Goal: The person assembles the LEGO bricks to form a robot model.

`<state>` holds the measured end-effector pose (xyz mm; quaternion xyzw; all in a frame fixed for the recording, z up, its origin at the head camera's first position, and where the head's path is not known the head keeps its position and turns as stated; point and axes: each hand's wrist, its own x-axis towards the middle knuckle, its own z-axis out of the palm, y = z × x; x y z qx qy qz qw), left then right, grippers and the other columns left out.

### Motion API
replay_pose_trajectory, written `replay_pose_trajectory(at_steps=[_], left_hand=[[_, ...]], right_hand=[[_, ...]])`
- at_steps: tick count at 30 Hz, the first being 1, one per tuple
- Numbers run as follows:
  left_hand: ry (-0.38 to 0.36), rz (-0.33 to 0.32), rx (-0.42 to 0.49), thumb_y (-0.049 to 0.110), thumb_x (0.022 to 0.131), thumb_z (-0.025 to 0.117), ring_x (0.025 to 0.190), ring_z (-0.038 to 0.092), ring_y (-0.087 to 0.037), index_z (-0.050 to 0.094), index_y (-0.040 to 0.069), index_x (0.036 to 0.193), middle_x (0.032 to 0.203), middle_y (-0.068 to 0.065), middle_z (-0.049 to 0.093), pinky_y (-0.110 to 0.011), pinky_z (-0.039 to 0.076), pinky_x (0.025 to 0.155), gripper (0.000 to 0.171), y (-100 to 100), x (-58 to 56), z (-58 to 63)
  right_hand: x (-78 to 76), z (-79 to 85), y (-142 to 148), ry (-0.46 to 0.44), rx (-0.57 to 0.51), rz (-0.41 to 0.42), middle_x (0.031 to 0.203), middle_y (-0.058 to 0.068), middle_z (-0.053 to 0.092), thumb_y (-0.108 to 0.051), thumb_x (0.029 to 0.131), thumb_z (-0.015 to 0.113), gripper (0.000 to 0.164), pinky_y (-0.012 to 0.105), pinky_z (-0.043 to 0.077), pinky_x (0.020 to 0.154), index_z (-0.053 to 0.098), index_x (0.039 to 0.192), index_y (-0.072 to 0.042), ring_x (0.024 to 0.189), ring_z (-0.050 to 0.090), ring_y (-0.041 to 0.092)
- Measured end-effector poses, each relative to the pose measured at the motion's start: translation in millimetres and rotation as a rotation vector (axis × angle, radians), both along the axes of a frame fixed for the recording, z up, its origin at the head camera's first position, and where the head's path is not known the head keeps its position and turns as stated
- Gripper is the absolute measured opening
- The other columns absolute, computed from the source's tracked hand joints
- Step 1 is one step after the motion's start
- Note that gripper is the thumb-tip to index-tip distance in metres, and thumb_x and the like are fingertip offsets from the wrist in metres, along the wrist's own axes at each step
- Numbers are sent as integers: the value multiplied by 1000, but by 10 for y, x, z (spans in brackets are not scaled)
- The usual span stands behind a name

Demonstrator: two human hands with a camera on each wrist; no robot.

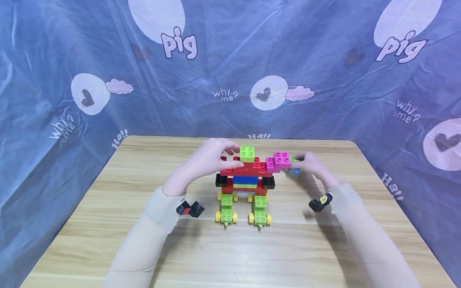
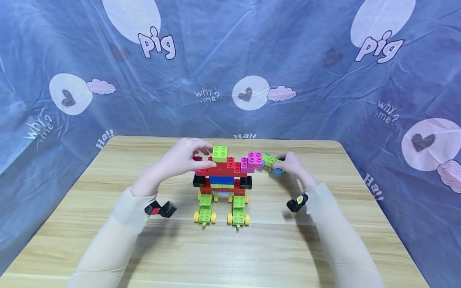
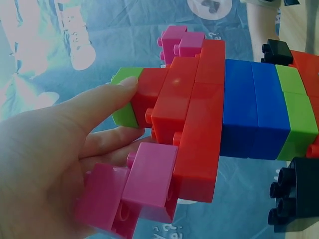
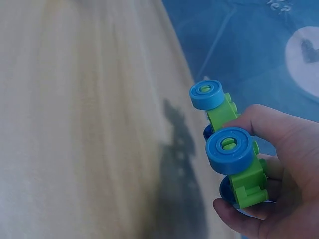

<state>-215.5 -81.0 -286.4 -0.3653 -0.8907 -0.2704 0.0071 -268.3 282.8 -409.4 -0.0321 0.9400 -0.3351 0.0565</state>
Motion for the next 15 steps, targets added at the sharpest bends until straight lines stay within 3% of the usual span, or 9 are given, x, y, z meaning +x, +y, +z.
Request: replay_pose_trajectory(at_steps=[7, 15], left_hand=[[-1, -3, -32, 42, 81, 76, 110, 62, -18, 63, 10, 127, 124, -5, 66, -36, 52, 94, 57, -75, 7, 28], [34, -31, -18, 49, 74, 79, 123, 54, -19, 57, 13, 133, 132, -2, 60, -40, 43, 104, 73, -195, 1, 158]], right_hand=[[43, 234, 7, 42, 2, -26, 121, 34, 58, -21, 82, 67, 58, 49, 47, 95, 53, 127, 14, 108, 57, 43], [87, 654, -103, 180, -8, -70, 108, 28, 65, -21, 79, 72, 53, 24, 46, 67, 60, 123, 8, 80, 57, 19]])
